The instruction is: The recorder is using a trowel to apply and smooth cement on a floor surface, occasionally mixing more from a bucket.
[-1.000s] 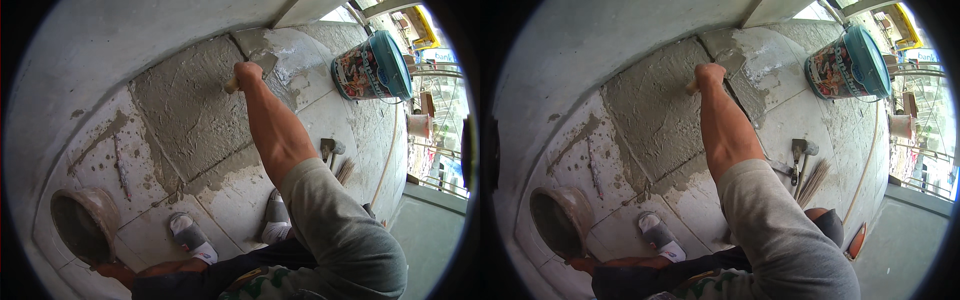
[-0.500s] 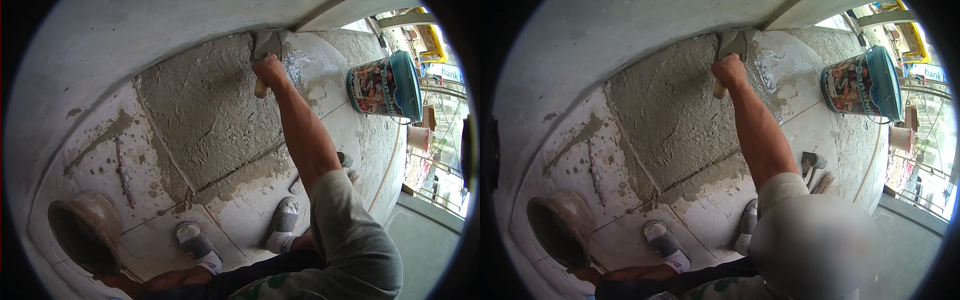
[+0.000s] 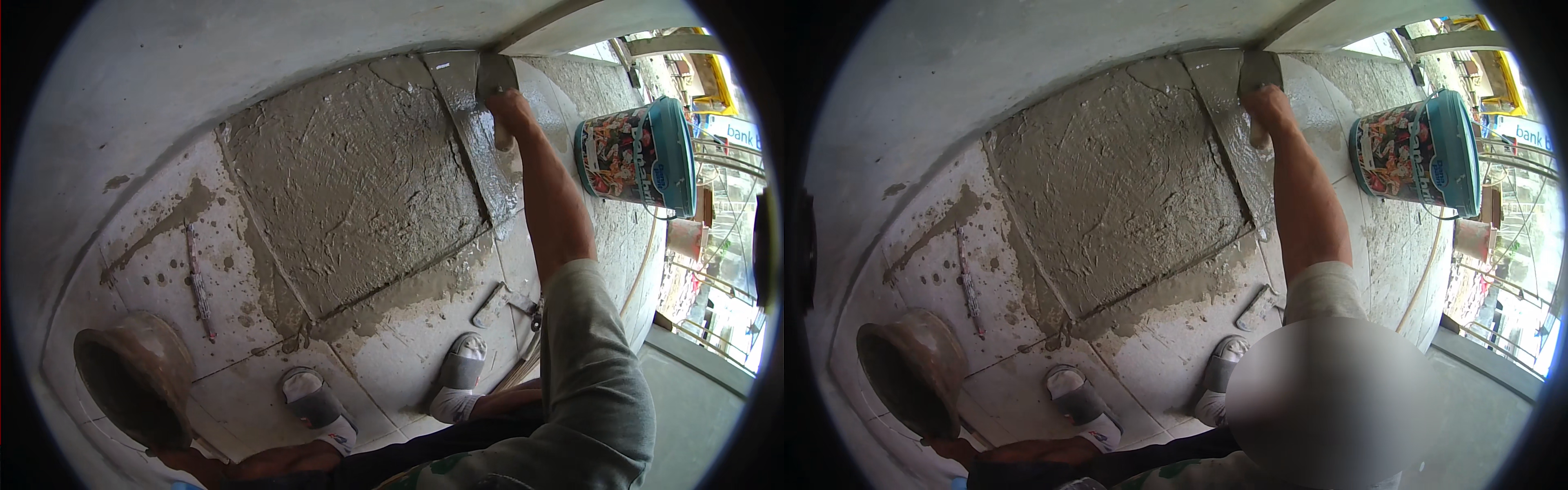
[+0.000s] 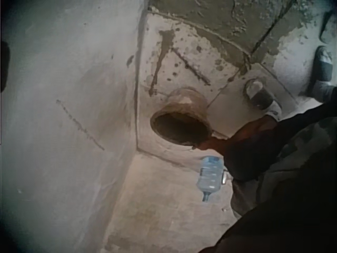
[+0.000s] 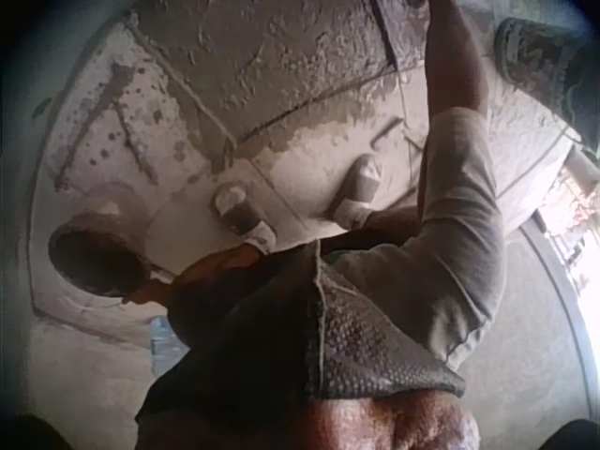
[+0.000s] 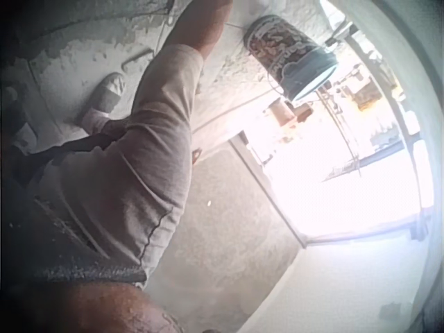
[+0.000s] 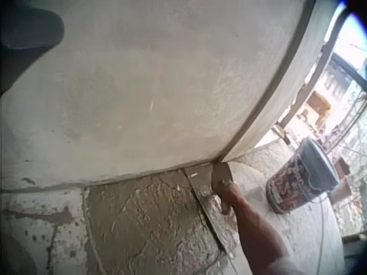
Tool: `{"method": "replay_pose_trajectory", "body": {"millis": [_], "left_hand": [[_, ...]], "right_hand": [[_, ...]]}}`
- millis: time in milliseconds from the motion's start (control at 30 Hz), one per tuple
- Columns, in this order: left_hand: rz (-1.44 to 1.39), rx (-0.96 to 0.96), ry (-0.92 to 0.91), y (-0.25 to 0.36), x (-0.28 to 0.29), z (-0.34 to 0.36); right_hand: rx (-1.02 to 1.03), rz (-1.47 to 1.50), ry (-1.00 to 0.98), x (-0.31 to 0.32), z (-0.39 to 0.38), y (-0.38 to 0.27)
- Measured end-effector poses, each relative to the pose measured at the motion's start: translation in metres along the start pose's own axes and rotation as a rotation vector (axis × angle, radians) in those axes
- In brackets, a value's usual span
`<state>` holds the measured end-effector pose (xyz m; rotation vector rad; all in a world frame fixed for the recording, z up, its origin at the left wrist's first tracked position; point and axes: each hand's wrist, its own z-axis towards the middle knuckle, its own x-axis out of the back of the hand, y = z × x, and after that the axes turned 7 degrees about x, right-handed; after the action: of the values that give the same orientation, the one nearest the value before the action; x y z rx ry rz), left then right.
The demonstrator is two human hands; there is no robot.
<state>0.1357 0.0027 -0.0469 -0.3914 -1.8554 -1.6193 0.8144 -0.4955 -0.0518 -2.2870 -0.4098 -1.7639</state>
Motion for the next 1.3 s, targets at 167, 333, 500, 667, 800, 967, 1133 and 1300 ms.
{"method": "replay_pose_trajectory", "body": {"millis": [167, 333, 500, 667, 800, 967, 1133, 1300], "left_hand": [[-0.04, 0.043, -0.053, 0.001, -0.015, -0.024], [-0.033, 0.04, -0.018, 0.01, 0.018, -0.018], [-0.076, 0.081, -0.053, 0.009, 0.013, -0.034], [-0.106, 0.093, -0.083, 0.016, 0.011, -0.039], [-0.143, 0.109, -0.103, 0.02, 0.008, -0.047], [-0.173, 0.124, -0.116, 0.024, 0.017, -0.05], [-0.209, 0.147, -0.136, 0.027, 0.017, -0.057], [-0.233, 0.17, -0.173, 0.031, 0.013, -0.066]], "right_hand": [[-0.017, -0.001, 0.118, -0.034, -0.011, 0.002], [-0.015, 0.192, -0.056, 0.018, -0.094, -0.102], [-0.298, 0.14, 0.114, 0.006, -0.053, -0.038], [-0.171, 0.228, -0.038, 0.011, -0.027, -0.056], [-0.063, 0.218, -0.093, 0.014, -0.064, -0.106], [-0.049, 0.262, -0.067, 0.021, -0.082, -0.104], [-0.279, 0.144, 0.081, 0.014, -0.044, -0.051], [-0.142, 0.142, -0.14, 0.015, -0.014, -0.047]]}}
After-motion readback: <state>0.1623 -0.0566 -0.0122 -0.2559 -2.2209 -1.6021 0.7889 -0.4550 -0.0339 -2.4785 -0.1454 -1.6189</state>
